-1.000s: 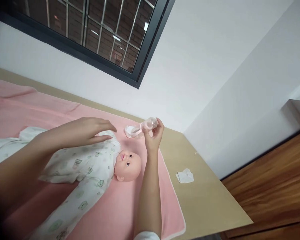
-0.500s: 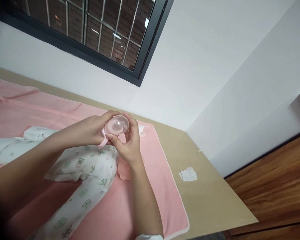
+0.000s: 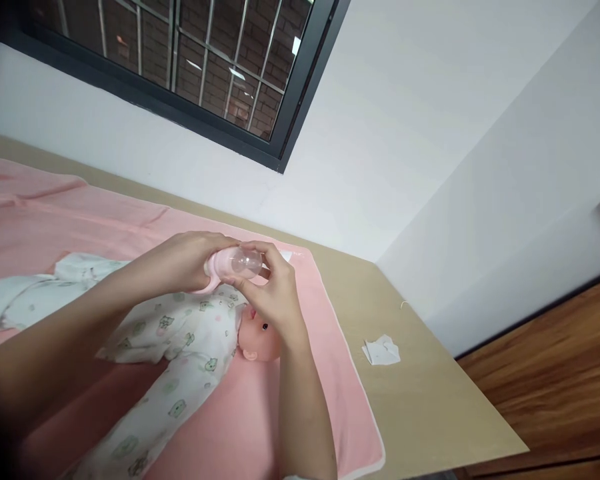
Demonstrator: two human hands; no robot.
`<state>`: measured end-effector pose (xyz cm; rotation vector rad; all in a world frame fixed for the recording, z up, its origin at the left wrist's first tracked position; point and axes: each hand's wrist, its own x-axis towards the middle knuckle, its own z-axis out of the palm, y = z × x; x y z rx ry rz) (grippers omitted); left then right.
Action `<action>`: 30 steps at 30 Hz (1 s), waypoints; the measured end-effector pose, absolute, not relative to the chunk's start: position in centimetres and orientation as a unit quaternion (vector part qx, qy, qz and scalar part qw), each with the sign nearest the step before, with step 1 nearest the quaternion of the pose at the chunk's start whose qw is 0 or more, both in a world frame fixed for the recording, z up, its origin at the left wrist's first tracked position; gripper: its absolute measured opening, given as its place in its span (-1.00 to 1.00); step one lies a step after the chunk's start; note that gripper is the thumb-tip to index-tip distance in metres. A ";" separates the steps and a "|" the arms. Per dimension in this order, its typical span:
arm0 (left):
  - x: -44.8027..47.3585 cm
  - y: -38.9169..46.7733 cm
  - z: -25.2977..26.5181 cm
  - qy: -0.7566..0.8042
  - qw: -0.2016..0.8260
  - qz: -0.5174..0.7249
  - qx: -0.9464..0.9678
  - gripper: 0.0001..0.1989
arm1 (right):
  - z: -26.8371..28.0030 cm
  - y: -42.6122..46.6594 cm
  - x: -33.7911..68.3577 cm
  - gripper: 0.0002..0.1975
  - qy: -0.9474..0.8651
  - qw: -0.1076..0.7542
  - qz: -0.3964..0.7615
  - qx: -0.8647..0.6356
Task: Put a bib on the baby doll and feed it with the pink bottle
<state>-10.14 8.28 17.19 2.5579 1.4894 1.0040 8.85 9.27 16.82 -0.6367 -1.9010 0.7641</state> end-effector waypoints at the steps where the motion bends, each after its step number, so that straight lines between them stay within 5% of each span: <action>1: -10.2 8.2 17.3 0.474 0.005 0.321 0.820 -0.53 | 16.9 9.3 8.9 -0.52 -0.778 0.473 0.319 -0.264; 19: -10.0 8.9 16.8 0.489 0.035 0.288 0.823 -0.84 | 17.2 9.5 9.4 -0.54 -0.780 0.423 0.353 -0.298; 30: -9.9 9.2 16.7 0.486 0.060 0.276 0.827 -0.69 | 17.4 9.3 9.9 -0.56 -0.777 0.423 0.357 -0.299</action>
